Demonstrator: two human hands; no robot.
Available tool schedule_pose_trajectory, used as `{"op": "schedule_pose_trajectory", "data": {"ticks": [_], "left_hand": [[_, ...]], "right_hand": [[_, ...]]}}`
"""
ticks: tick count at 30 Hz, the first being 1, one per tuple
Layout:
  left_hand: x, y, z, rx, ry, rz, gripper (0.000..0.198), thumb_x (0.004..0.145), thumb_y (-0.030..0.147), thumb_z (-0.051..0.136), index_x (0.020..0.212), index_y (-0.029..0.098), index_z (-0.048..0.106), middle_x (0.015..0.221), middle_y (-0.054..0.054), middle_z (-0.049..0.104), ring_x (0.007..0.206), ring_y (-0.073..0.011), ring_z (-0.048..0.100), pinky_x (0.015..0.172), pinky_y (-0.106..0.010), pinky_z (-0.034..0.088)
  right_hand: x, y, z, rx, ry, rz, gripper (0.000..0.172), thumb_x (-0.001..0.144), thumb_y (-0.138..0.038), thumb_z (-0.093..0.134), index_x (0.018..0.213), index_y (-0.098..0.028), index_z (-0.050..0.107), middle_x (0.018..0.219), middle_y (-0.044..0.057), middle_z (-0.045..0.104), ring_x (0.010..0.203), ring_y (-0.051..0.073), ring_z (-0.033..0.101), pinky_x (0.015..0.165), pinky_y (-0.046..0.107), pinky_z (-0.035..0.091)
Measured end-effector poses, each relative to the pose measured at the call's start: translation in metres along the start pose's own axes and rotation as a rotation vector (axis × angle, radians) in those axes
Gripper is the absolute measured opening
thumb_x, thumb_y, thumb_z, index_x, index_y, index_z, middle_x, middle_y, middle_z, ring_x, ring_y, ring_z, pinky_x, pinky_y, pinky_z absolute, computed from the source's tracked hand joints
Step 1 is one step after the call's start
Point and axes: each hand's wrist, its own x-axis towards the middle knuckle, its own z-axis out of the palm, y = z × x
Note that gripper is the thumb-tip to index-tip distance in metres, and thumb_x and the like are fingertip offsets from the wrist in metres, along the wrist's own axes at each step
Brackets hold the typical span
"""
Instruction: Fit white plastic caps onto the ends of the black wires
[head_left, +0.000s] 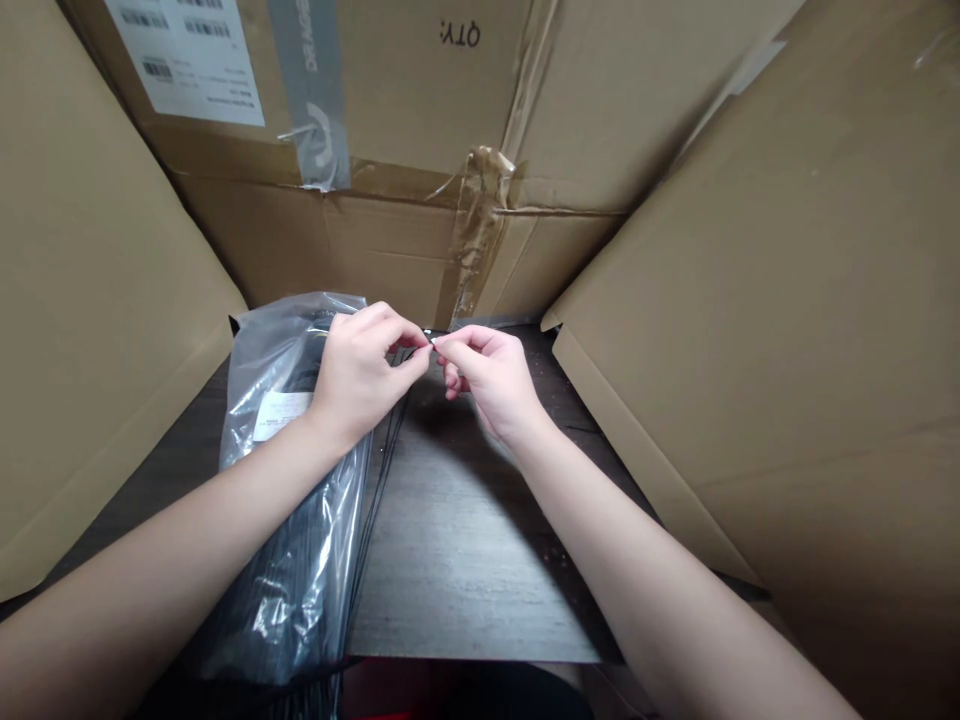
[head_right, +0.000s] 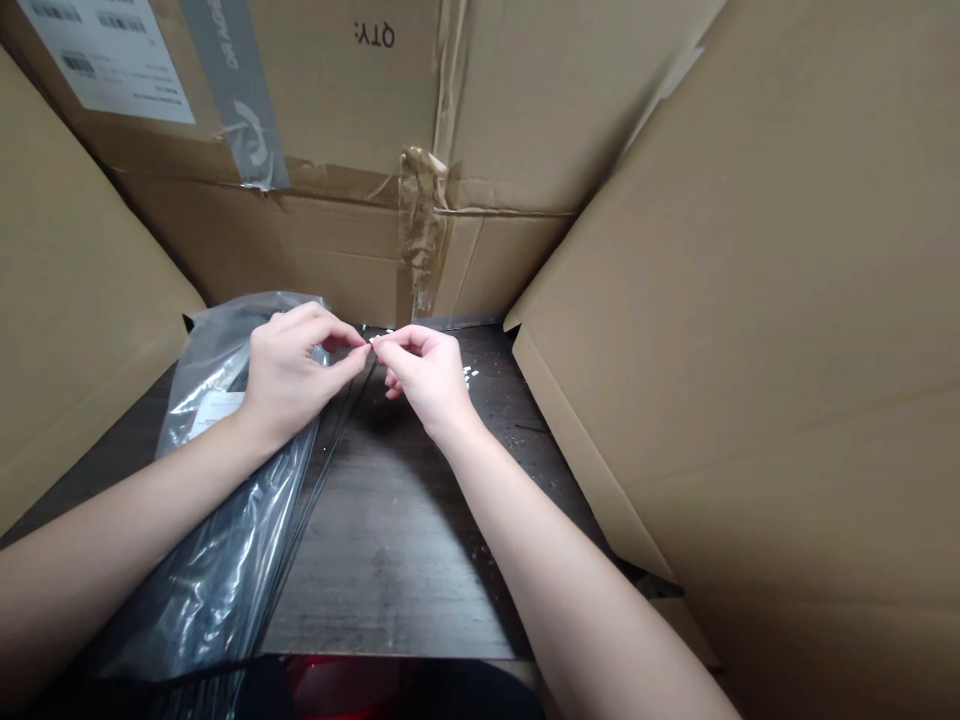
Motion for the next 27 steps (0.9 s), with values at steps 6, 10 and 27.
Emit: {"op": "schedule_pose_trajectory", "data": {"ticks": [6,10,27], "left_hand": [[0.0006,0.0004,-0.0006,0.014,-0.078,-0.034,0.009,0.087,0.021,0.07,0.079,0.019,0.069,0.077,0.001,0.069,0.071,-0.0161,0.061,0.075,-0.033,0.042],[0.0012,-0.0012,0.0005,-0.026,-0.122,-0.05,0.008,0.091,0.022,0.067,0.083,0.019,0.067,0.083,-0.001,0.068,0.073,-0.0163,0.06,0.076,-0.033,0.043],[0.0013,-0.0022,0.0039,-0.167,-0.046,-0.049,0.003,0.088,0.015,0.066,0.088,0.017,0.068,0.08,0.0,0.067,0.071,-0.0136,0.061,0.067,-0.026,0.049]], "right_hand": [[0.0009,0.0017,0.0,0.001,0.029,0.0,0.017,0.067,-0.03,0.075,0.064,-0.017,0.065,0.055,-0.004,0.058,0.044,0.007,0.048,0.039,0.019,0.043],[0.003,0.0036,-0.0011,0.016,0.039,0.006,0.019,0.067,-0.032,0.076,0.066,-0.017,0.066,0.057,-0.004,0.058,0.044,0.006,0.048,0.039,0.019,0.043],[0.0026,0.0013,0.0001,0.043,0.015,0.035,0.019,0.067,-0.032,0.076,0.067,-0.017,0.065,0.061,-0.004,0.06,0.044,0.006,0.048,0.038,0.019,0.042]]}}
